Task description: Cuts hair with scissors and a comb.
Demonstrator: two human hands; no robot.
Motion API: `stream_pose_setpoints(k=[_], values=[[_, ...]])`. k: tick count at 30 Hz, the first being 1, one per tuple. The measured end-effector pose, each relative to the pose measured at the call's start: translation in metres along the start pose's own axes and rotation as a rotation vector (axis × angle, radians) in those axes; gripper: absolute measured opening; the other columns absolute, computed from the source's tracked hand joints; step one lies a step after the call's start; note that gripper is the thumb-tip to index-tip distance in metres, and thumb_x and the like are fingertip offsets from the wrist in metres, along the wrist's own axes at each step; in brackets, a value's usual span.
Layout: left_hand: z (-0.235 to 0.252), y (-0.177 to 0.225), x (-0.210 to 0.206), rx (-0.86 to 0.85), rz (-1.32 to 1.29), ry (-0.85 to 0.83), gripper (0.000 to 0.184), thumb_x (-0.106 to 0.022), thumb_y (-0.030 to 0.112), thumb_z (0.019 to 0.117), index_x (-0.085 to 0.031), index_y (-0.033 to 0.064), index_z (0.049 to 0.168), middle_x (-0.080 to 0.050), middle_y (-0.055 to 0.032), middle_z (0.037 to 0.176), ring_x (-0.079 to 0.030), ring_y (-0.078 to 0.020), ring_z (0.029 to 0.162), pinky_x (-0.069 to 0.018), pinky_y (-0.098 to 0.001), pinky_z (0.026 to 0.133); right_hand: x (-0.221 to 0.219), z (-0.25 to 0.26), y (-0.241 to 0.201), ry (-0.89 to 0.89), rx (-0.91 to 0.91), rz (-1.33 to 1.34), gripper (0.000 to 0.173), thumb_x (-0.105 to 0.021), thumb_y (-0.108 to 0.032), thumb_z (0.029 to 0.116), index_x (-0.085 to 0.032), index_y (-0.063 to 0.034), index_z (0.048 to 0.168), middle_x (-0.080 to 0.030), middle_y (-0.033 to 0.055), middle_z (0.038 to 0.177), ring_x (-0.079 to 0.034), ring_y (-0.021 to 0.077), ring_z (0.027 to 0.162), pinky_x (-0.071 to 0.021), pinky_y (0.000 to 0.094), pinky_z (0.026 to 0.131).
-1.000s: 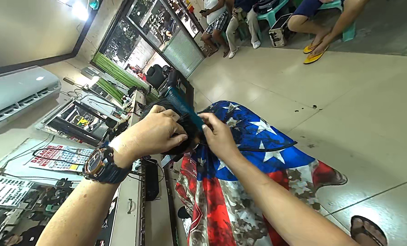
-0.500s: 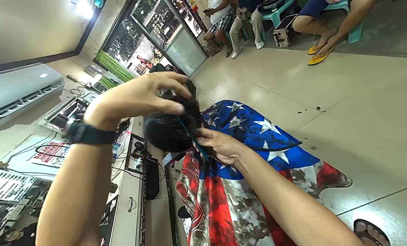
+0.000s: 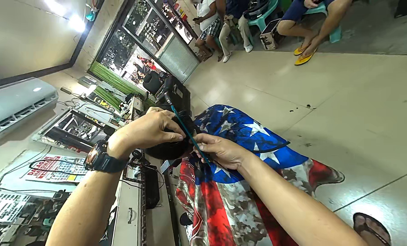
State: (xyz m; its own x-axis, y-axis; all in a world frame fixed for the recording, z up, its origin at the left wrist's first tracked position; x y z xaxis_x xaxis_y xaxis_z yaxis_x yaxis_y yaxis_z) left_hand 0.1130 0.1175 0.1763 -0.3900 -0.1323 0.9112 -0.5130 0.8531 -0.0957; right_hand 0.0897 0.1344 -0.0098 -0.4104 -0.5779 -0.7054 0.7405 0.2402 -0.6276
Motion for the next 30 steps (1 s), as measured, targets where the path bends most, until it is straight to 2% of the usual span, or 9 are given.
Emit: stream_pose_setpoints(k=[5,7,12,15,18,21,25,27,30], values=[[0.0,0.021,0.003,-0.003,-0.033,-0.015,0.026,-0.061,0.042,0.0987,-0.083,0.0289,0.097,-0.076,0.0133,0.092,-0.066,-0.0026,0.103,-0.0368,-0.0472,0.109,-0.006,-0.011,0.004,-0.003,-0.022,0.032,0.025,-0.049,-0.006,0.1032,-0.059,-0.0087,0.126,-0.064,0.0041,0.097,-0.064,0.0111,0.083,-0.0557,0.0254,0.075],[0.0,0.022,0.001,0.006,-0.01,-0.033,0.028,-0.059,0.047,0.0997,-0.082,0.0322,0.098,-0.075,0.0165,0.093,-0.064,0.0006,0.104,-0.0377,-0.0436,0.109,-0.007,-0.013,0.006,-0.008,-0.028,0.05,0.026,-0.048,-0.006,0.1034,-0.059,-0.0083,0.127,-0.064,0.0042,0.097,-0.064,0.0115,0.084,-0.056,0.0264,0.076],[0.002,0.037,0.008,0.053,-0.057,-0.026,0.023,-0.064,0.038,0.0968,-0.083,0.0258,0.092,-0.075,0.0119,0.087,-0.067,-0.0045,0.096,-0.0395,-0.0442,0.105,-0.008,-0.019,0.003,-0.03,-0.022,0.052,0.025,-0.049,-0.007,0.1029,-0.059,-0.0078,0.126,-0.065,0.0028,0.096,-0.065,0.0103,0.083,-0.0564,0.0256,0.076],[0.002,0.034,0.007,0.107,-0.069,-0.03,0.025,-0.066,0.048,0.0928,-0.083,0.0289,0.095,-0.076,0.0112,0.096,-0.065,-0.0082,0.107,-0.0396,-0.047,0.106,-0.001,-0.028,-0.004,-0.033,0.052,0.118,0.025,-0.049,-0.01,0.1025,-0.061,-0.0096,0.125,-0.065,0.0024,0.096,-0.065,0.0116,0.084,-0.0568,0.0279,0.077],[0.0,0.027,0.003,0.165,-0.038,-0.014,0.042,-0.066,0.069,0.0831,-0.083,0.0327,0.098,-0.075,0.0096,0.099,-0.064,-0.0108,0.109,-0.0402,-0.0481,0.107,0.011,-0.036,-0.02,0.055,0.185,0.184,0.026,-0.051,-0.011,0.102,-0.062,-0.0154,0.125,-0.065,0.002,0.094,-0.065,0.013,0.086,-0.0573,0.032,0.08],[-0.005,0.02,0.001,0.213,-0.091,0.023,0.058,-0.058,0.08,0.0816,-0.082,0.0318,0.103,-0.073,0.0068,0.108,-0.061,-0.0125,0.117,-0.0373,-0.0489,0.112,-0.003,-0.037,-0.035,0.152,0.183,-0.173,0.027,-0.05,-0.01,0.1037,-0.061,-0.0071,0.128,-0.067,0.0055,0.107,-0.064,0.011,0.095,-0.0542,0.0287,0.086],[-0.008,0.017,0.003,0.276,-0.205,0.125,0.039,-0.042,0.043,0.1036,-0.079,0.0293,0.103,-0.074,0.0127,0.105,-0.062,-0.0069,0.115,-0.0374,-0.0414,0.116,-0.023,-0.041,-0.041,0.136,0.099,-0.56,0.03,-0.046,-0.014,0.1059,-0.063,-0.0076,0.13,-0.067,0.0051,0.121,-0.065,0.0102,0.108,-0.0551,0.0312,0.093],[-0.009,0.015,0.003,0.279,-0.225,0.14,0.04,-0.04,0.033,0.1039,-0.08,0.03,0.102,-0.073,0.0129,0.106,-0.06,-0.0071,0.118,-0.0351,-0.0402,0.118,-0.001,-0.052,-0.048,0.199,0.043,-0.451,0.032,-0.045,-0.01,0.1042,-0.064,-0.0082,0.13,-0.065,0.007,0.129,-0.065,0.0164,0.115,-0.0572,0.037,0.094],[-0.007,0.019,0.003,0.216,-0.19,0.125,0.04,-0.039,0.03,0.1042,-0.079,0.0292,0.102,-0.073,0.0131,0.105,-0.061,-0.004,0.116,-0.0321,-0.0397,0.119,0.061,-0.075,-0.071,0.33,0.14,-0.106,0.035,-0.046,-0.003,0.0994,-0.063,-0.0016,0.13,-0.064,0.013,0.132,-0.065,0.0233,0.116,-0.0554,0.0399,0.099]])
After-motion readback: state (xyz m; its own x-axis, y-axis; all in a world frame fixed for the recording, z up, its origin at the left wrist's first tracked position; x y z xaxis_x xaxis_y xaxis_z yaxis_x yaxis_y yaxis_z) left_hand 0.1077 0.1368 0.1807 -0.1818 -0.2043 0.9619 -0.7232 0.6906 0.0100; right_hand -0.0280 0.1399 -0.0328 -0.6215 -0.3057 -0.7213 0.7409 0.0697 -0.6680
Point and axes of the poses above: each hand's wrist, its own z-axis towards the middle knuckle, its own x-axis out of the back of the hand, y = z × x, the point moved 9 cm from there along z, towards the middle knuckle
